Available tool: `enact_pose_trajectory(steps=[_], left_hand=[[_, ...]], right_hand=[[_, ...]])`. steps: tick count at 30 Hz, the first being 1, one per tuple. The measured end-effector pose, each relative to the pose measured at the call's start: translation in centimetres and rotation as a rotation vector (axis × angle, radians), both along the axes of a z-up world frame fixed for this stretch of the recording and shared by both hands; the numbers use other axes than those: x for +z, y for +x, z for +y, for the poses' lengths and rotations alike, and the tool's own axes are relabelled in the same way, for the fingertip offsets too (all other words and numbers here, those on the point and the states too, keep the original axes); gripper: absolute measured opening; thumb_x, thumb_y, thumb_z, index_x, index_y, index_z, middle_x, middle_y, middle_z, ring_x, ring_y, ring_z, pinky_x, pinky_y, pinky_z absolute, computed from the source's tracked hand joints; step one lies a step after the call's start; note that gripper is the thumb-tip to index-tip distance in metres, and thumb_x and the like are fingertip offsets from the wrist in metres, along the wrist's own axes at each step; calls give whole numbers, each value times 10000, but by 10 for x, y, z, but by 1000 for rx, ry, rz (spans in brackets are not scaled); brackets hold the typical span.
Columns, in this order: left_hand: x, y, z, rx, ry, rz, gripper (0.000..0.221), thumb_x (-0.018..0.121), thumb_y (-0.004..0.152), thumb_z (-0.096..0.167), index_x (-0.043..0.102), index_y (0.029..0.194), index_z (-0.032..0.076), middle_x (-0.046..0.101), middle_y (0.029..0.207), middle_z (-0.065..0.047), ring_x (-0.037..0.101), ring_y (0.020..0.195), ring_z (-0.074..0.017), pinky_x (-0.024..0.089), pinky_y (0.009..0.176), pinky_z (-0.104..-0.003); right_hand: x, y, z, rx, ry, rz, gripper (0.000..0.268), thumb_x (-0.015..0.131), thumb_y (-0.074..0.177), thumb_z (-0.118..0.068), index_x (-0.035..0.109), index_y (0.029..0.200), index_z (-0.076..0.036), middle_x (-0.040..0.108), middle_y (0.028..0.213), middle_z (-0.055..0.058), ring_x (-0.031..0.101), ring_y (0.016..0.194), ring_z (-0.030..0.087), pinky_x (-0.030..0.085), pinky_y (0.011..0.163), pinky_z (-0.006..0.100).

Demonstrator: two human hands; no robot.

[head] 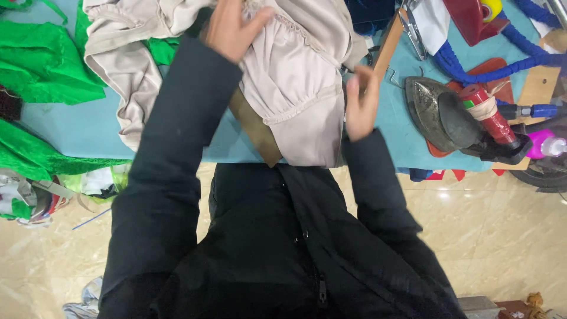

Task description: Pressing ruffles and seams on a garment using a steam iron

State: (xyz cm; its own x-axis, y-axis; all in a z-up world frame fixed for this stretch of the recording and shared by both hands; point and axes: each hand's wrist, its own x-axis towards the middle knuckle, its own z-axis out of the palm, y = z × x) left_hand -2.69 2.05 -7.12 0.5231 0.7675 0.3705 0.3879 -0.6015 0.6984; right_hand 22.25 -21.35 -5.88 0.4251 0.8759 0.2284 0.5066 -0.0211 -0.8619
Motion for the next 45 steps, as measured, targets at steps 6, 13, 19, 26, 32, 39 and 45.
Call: enact_pose_trajectory(steps=[6,13,19,26,32,39,45], left_hand=[[0,-27,-121,430,-83,51,520,664,1000,577,612,1222,110,346,1642,-59,235,1567,-340,89,1221,-761],[-29,-32,-166,534,-139,-260,260,838,909,233,608,962,123,568,715,-81,659,744,-400,504,685,-447],[1,-28,-146,621,8,-341,573,813,941,382,505,1359,140,551,1168,-37,577,833,-247,437,805,-392],[-1,-19,-214,226,395,2,314,762,946,456,758,1142,210,672,1172,-47,563,1162,-347,431,958,-514],[31,-5,-228,437,168,3,257,903,842,341,776,1042,241,622,1130,34,482,1218,-327,232,1074,-575],[24,11,-246,554,177,151,69,801,930,274,742,950,243,606,896,51,594,908,-220,384,901,-420],[25,16,-246,679,-70,74,148,794,803,261,646,804,260,598,776,118,614,785,-179,362,798,-394]], right_hand=[[10,-27,-70,-5,-141,-263,263,685,1020,-270,594,961,-30,570,917,101,535,876,271,413,826,393],[-41,14,-98,44,-372,-454,283,750,1025,-382,649,987,-120,603,779,65,646,743,330,508,697,436],[48,-6,-39,233,71,-467,269,566,1063,-79,648,1317,-50,633,1270,136,604,1196,374,432,1028,466],[13,16,10,580,-1,-597,438,604,1090,-222,566,1522,-152,464,1607,132,354,1485,384,224,1197,543],[29,21,13,642,65,-372,410,699,1047,-231,651,1428,-89,500,1570,160,343,1491,403,267,1196,526],[27,21,37,823,113,-422,358,882,870,-327,771,1191,-214,612,1127,37,525,1031,285,414,940,434],[41,24,66,1018,-117,-307,269,884,875,-302,752,1062,-161,556,976,53,523,951,272,412,882,396]])
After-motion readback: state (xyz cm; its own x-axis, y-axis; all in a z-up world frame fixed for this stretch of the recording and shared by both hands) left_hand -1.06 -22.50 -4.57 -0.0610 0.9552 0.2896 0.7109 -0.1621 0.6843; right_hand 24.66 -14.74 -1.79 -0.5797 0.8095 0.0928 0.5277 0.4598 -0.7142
